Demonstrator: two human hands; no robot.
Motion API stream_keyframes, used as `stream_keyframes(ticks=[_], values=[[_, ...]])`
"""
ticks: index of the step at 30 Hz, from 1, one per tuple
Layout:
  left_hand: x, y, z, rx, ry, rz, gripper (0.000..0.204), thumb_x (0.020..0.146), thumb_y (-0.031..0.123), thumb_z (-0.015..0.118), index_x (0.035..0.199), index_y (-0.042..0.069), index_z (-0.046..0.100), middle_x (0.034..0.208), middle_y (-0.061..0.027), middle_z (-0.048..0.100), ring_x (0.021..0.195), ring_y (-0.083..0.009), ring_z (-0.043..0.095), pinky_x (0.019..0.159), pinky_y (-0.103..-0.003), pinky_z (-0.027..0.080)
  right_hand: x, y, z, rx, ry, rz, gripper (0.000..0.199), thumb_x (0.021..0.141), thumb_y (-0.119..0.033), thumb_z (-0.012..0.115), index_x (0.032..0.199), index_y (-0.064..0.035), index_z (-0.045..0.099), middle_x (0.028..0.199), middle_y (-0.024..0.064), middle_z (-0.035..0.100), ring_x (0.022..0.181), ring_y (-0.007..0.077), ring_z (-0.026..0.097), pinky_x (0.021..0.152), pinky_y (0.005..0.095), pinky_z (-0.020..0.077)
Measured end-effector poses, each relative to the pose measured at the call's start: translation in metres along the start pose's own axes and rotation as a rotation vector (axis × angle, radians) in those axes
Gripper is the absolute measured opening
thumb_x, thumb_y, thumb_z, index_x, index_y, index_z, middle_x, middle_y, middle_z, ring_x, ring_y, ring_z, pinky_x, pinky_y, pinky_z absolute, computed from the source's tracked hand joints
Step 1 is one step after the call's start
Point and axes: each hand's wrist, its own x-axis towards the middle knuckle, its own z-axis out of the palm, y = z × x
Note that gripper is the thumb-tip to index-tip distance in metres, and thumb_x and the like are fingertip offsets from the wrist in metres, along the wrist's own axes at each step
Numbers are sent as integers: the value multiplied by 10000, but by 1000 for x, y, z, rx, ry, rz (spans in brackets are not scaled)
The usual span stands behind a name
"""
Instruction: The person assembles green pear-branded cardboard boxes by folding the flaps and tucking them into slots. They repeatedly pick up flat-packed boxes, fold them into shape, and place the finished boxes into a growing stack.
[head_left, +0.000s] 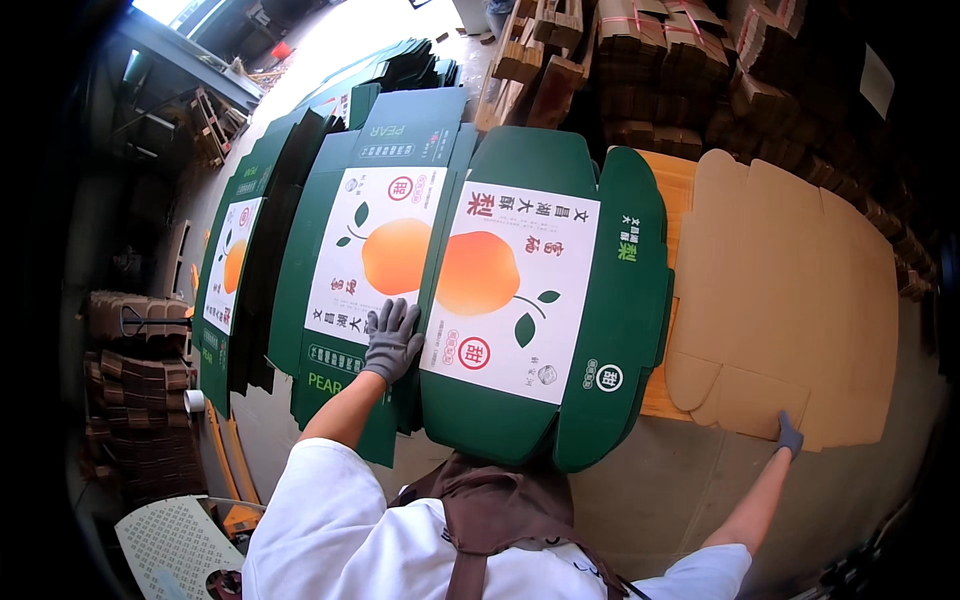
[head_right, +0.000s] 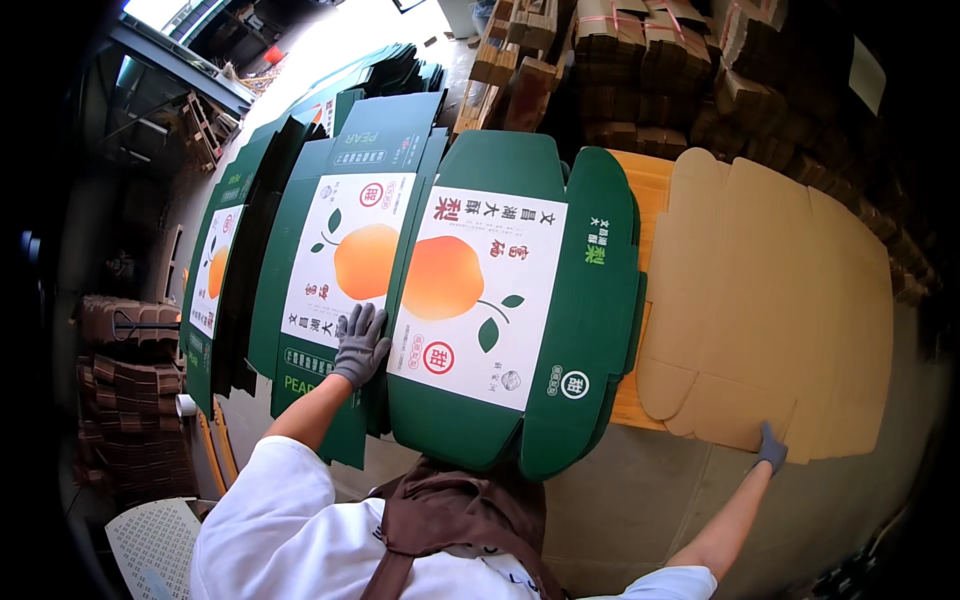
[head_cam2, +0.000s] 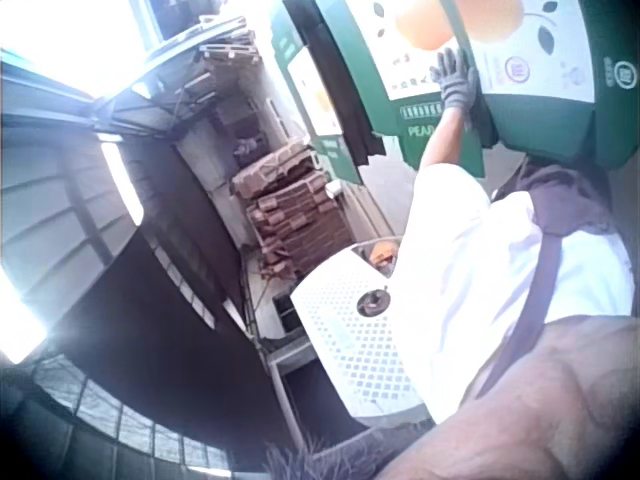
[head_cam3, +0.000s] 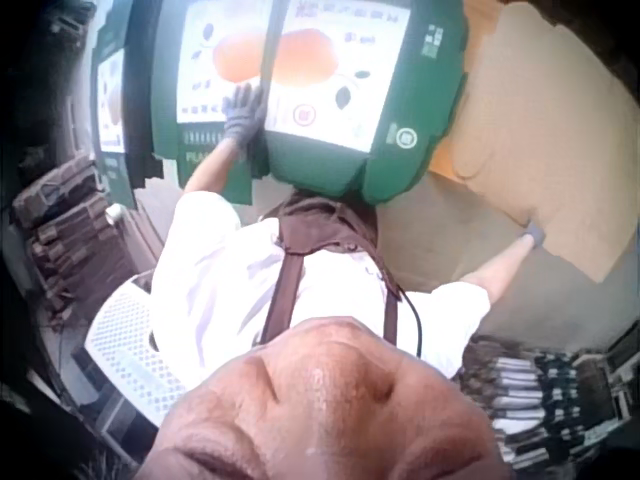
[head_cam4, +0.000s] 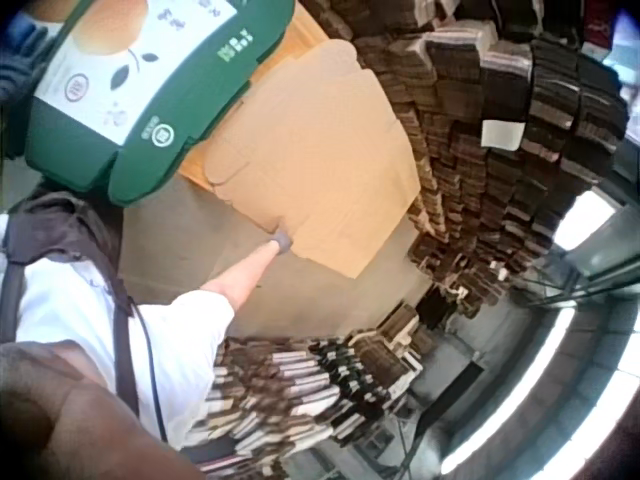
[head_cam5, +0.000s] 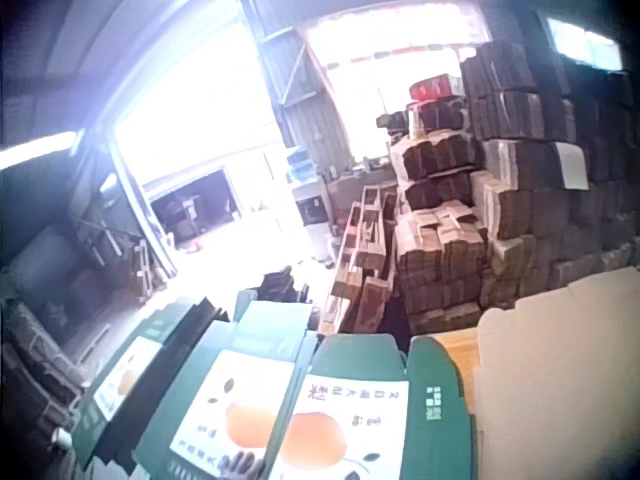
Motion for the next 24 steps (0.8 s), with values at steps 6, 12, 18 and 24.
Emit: stream_keyframes(ticks=[6,12,18,24], values=[[12,0,18,-62,140,56,617,945,467,533,1489,202,412,1574,-147,315,1489,-379,202,1156,-665,102,-22,20,13,599,-199,216,416,841,-265,786,1098,48,690,1051,130,711,928,206,656,746,393,555],[10,-6,11,-191,160,72,624,929,498,550,1463,193,445,1547,-152,357,1464,-389,247,1151,-666,122,-35,-9,-56,1037,-174,-2,294,916,-195,699,1115,18,661,1052,86,672,922,192,623,782,370,538],[8,-17,1,-302,178,87,629,916,504,566,1438,168,466,1532,-155,382,1455,-386,266,1153,-659,129,-84,-130,-160,772,236,-442,260,979,-200,633,1084,34,595,998,61,624,901,145,575,830,293,491],[9,-19,6,-438,218,117,623,912,498,584,1425,161,472,1519,-160,394,1450,-385,276,1154,-651,128,-290,-297,-292,507,399,-930,325,1022,-288,589,1094,29,609,979,48,613,885,131,543,807,274,467]])
